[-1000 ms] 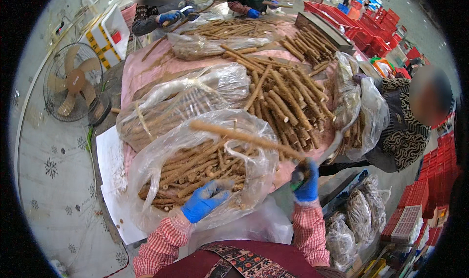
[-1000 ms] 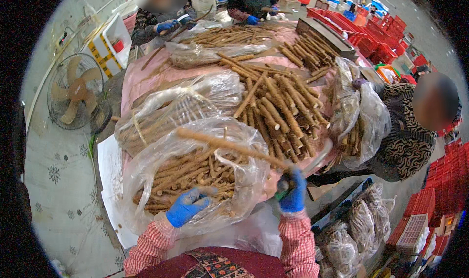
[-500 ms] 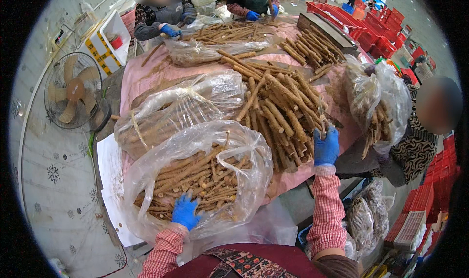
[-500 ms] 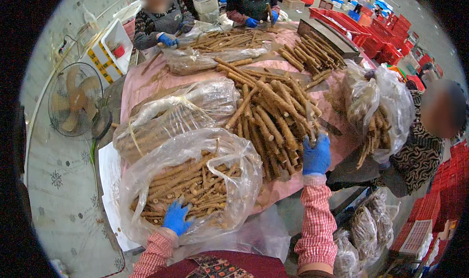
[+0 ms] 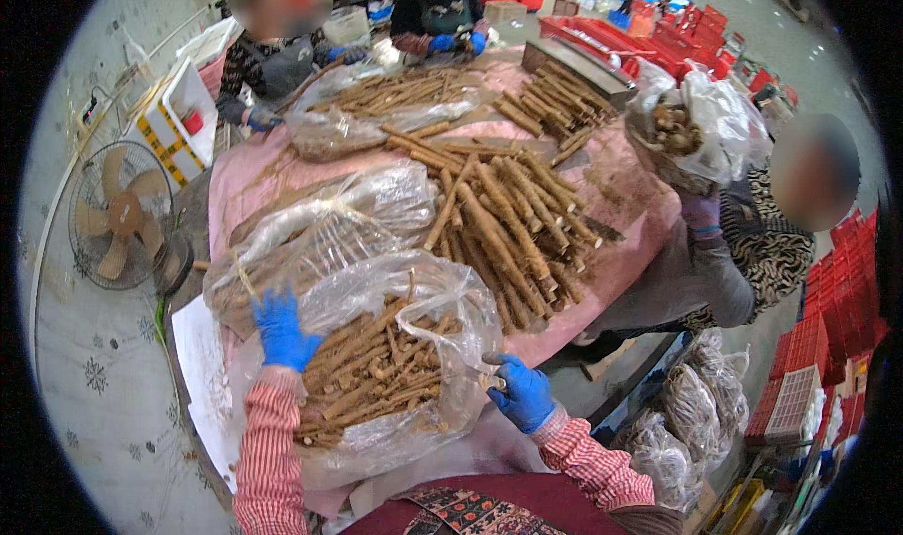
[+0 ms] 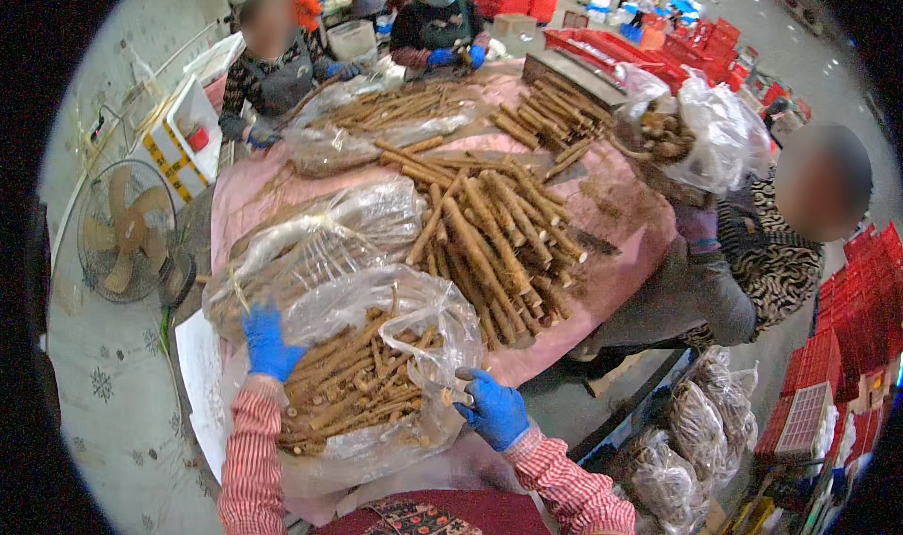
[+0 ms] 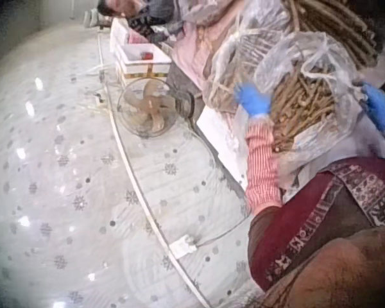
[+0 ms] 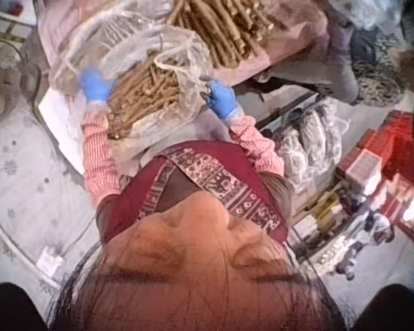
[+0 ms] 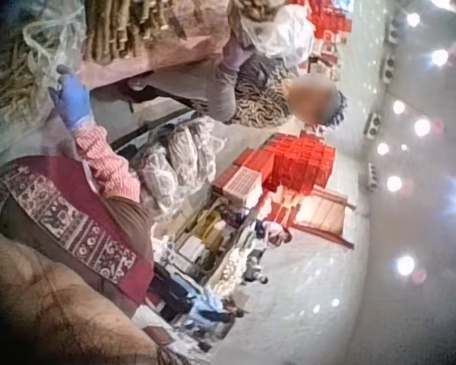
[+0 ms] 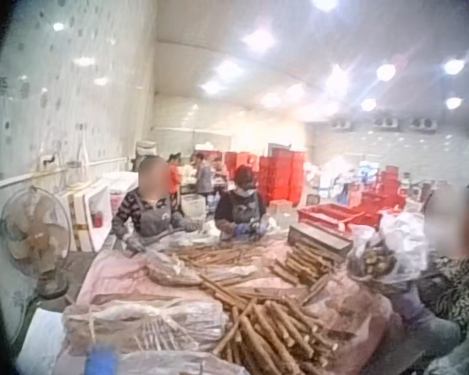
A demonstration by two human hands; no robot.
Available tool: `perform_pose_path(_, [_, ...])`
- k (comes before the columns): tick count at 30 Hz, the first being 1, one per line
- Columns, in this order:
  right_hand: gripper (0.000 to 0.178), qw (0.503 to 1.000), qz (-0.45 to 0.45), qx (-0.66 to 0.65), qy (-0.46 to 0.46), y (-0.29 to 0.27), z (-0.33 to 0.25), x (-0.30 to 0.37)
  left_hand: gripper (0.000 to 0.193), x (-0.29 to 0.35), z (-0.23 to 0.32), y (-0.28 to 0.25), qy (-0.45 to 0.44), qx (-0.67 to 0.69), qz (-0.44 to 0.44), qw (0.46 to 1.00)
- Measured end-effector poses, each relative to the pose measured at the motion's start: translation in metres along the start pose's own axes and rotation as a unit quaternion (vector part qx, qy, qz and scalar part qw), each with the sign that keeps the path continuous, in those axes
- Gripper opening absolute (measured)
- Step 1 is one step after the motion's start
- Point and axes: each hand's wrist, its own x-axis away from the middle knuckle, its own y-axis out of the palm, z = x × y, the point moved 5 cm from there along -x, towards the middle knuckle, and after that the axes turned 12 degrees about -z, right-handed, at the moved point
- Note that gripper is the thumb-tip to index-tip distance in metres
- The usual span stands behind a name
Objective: The person uses a knife to trim the ends of long root vegetables, placing the trimmed pieces into a plastic bag on the table. The person handles the roots one at a time, cutting off the tips and discarding them.
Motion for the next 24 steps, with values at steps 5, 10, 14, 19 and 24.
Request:
perform_pose_path(5, [0.022,0.953,0.300,0.020,-0.024,-0.080,-0.013,-0.046,0.018,0.002,0.029,0.102,0.134,0.057,-0.311,0.939])
perform_pose_path(10, [0.028,0.960,-0.135,-0.241,-0.043,-0.006,-0.118,-0.052,0.015,0.062,0.041,0.110,0.187,0.076,-0.284,0.937])
perform_pose_path(14, [0.031,0.977,-0.188,-0.062,-0.073,0.037,-0.123,-0.042,0.024,-0.010,-0.081,0.058,-0.127,0.139,-0.180,0.966])
perform_pose_path(19, [0.037,0.935,-0.294,-0.089,-0.176,0.101,-0.142,0.004,0.059,0.009,-0.064,-0.011,0.011,-0.015,-0.135,0.991])
perform_pose_path(24, [0.043,0.890,-0.412,-0.130,-0.145,0.127,-0.172,0.026,0.103,0.146,-0.052,0.087,0.119,-0.027,-0.344,0.931])
